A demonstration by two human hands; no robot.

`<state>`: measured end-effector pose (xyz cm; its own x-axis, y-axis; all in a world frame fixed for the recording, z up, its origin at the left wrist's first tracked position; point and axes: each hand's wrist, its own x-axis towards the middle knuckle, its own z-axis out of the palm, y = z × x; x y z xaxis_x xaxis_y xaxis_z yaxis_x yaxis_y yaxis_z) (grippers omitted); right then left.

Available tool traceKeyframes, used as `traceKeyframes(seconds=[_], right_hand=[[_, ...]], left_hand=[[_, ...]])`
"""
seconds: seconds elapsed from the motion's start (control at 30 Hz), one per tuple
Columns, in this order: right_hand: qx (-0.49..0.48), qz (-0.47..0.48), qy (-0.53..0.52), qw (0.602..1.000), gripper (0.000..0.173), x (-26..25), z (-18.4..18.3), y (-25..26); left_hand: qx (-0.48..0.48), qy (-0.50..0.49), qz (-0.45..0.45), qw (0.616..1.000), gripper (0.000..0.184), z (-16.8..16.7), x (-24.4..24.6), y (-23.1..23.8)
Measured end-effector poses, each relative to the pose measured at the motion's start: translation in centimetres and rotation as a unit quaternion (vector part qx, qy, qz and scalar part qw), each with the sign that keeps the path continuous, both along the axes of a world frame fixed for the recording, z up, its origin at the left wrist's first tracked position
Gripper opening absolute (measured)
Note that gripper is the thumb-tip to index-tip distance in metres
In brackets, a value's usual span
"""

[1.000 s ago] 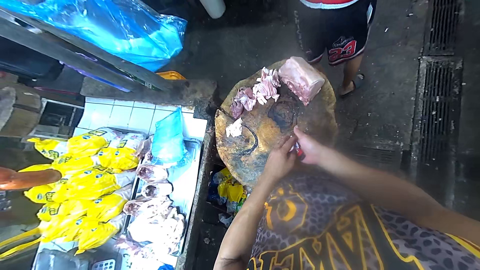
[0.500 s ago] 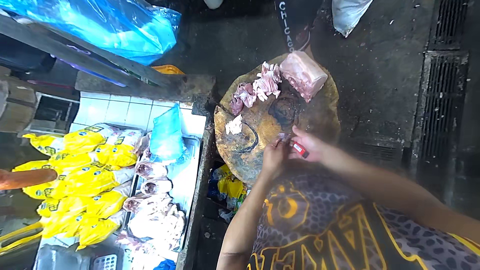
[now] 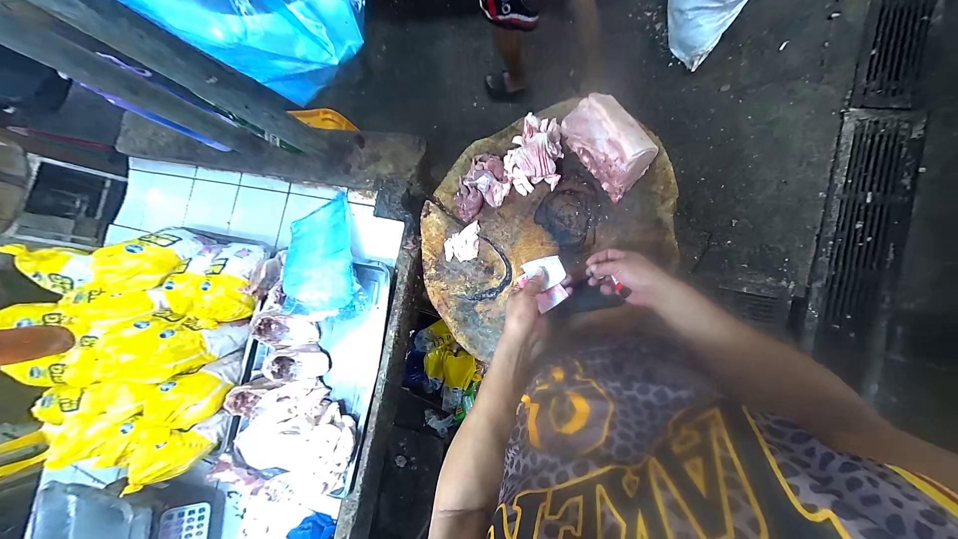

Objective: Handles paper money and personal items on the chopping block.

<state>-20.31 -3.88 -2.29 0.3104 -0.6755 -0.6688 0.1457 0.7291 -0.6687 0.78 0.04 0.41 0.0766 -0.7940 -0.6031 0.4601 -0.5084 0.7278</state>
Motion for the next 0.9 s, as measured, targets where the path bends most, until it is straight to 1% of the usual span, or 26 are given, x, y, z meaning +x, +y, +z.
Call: traceKeyframes(seconds=[0.07, 0.2, 0.23, 0.37, 0.53, 0.63, 0.77, 0.9], right_hand=[[0.014, 0.006, 0.012, 1.0, 0.024, -1.2, -0.3, -0.9], [0.054, 0.02, 0.034, 0.998, 0.043, -2.4, 0.1, -1.9], [0.049, 0.028, 0.046, 0.997, 0.043, -2.6, 0.3, -2.0], [-0.013, 0.062, 0.114, 0.992, 0.028, -3.0, 0.1, -2.2], [-0.048, 0.072, 0.136, 0.987, 0.026, -3.5, -0.6, -2.2], [-0.05, 0.056, 0.124, 0.989, 0.027, -4.0, -1.0, -2.0], [-0.033, 0.018, 0.097, 0.995, 0.032, -4.8, -0.7, -1.8], [-0.032, 0.01, 0.063, 0.997, 0.035, -5.9, -0.9, -1.9]], left_hand=[[0.015, 0.018, 0.012, 1.0, 0.036, -0.2, 0.4, 0.1], [0.028, 0.038, 0.024, 0.999, 0.034, -0.7, 0.8, 0.4], [0.029, 0.041, 0.021, 0.999, 0.034, -0.5, 0.9, 0.5], [0.039, 0.043, 0.013, 0.998, 0.034, -0.1, 1.0, 0.7], [0.052, 0.055, 0.009, 0.997, 0.039, -1.3, 1.6, 0.5], [0.046, 0.045, -0.006, 0.998, 0.036, -1.4, 1.6, 0.7], [0.038, 0.05, -0.021, 0.998, 0.031, -1.2, 1.7, 0.8], [0.04, 0.066, -0.035, 0.996, 0.026, -0.9, 2.0, 0.8]])
